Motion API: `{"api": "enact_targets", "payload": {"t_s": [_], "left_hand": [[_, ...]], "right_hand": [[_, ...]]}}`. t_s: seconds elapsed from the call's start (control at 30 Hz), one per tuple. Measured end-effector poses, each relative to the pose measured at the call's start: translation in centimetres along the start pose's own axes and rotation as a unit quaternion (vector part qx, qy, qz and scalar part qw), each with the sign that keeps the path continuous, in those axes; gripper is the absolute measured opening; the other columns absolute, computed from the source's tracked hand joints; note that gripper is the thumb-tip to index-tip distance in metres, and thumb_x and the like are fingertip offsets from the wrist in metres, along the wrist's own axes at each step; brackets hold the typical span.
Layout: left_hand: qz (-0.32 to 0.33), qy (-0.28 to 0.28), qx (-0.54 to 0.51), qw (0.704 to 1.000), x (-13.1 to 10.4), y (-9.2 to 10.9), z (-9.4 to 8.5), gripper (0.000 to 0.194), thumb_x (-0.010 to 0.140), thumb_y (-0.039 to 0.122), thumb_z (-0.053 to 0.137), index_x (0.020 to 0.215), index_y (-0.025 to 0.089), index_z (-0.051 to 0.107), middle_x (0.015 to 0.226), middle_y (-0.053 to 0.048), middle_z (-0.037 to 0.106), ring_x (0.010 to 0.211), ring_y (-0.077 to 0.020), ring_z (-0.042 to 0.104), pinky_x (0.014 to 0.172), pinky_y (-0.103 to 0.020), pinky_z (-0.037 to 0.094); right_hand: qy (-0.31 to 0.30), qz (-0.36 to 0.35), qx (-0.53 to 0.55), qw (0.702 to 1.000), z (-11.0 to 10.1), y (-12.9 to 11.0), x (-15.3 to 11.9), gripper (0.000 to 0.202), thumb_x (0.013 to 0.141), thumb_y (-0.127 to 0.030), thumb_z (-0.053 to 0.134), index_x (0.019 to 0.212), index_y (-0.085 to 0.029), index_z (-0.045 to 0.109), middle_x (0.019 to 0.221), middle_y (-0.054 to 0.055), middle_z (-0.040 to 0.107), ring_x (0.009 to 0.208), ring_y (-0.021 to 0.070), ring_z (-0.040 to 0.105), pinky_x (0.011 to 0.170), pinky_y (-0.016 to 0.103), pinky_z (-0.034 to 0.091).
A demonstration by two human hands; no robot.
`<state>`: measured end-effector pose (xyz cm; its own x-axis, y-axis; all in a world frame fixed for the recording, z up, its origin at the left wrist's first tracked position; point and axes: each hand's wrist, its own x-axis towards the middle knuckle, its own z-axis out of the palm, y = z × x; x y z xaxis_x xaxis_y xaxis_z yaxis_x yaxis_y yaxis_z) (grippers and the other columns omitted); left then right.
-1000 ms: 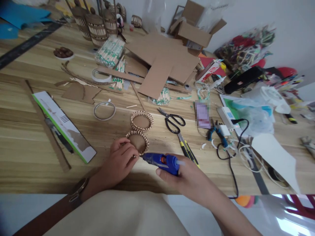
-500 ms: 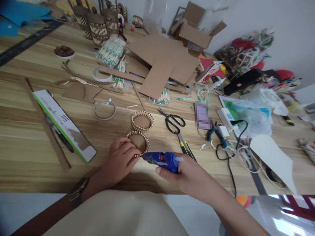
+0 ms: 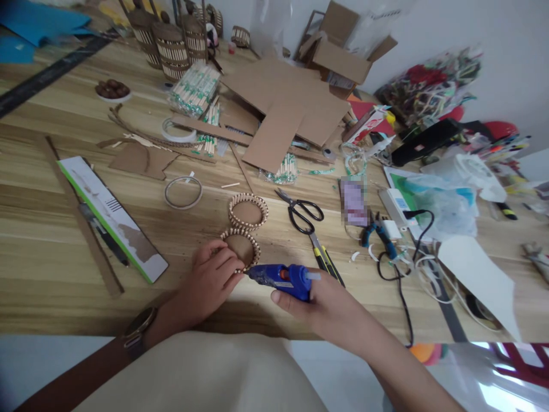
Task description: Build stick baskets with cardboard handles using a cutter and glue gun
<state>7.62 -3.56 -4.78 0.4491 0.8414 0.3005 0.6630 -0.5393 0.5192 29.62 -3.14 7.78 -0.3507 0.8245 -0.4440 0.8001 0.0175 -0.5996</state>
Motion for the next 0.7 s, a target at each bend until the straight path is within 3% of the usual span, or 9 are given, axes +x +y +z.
{"api": "enact_targets", "payload": {"t_s": [0.23, 0.5, 0.7], "left_hand": [[0.001, -0.013, 0.012, 1.000, 0.0, 0.0, -0.1, 0.014, 0.100, 0.024, 0.056, 0.090, 0.020, 0.065, 0.095, -0.002, 0.068, 0.105, -0.0240, 0.053, 0.101, -0.043, 0.037], [-0.001, -0.010, 0.015, 1.000, 0.0, 0.1, -0.4, 0.009, 0.098, 0.024, 0.059, 0.092, 0.021, 0.065, 0.095, -0.002, 0.068, 0.110, -0.0266, 0.052, 0.099, -0.043, 0.038], [-0.004, -0.005, 0.018, 1.000, -0.1, 0.1, -0.3, 0.010, 0.098, 0.023, 0.059, 0.091, 0.021, 0.066, 0.095, -0.002, 0.069, 0.110, -0.0264, 0.051, 0.100, -0.044, 0.036]], "right_hand": [[0.029, -0.009, 0.017, 0.999, 0.8, 0.1, -0.5, 0.036, 0.090, -0.051, 0.054, 0.067, -0.023, 0.055, 0.064, -0.002, 0.053, 0.057, 0.0138, 0.046, 0.050, 0.024, 0.039], [-0.038, 0.050, 0.086, 0.994, 0.3, 1.0, 0.4, 0.051, 0.082, -0.072, 0.056, 0.071, -0.022, 0.057, 0.062, -0.003, 0.045, 0.058, 0.0138, 0.039, 0.052, 0.025, 0.036], [-0.031, 0.038, 0.064, 0.997, 0.1, 0.8, 0.4, 0.054, 0.083, -0.074, 0.056, 0.072, -0.021, 0.062, 0.064, -0.002, 0.051, 0.060, 0.0143, 0.044, 0.055, 0.025, 0.042]]}}
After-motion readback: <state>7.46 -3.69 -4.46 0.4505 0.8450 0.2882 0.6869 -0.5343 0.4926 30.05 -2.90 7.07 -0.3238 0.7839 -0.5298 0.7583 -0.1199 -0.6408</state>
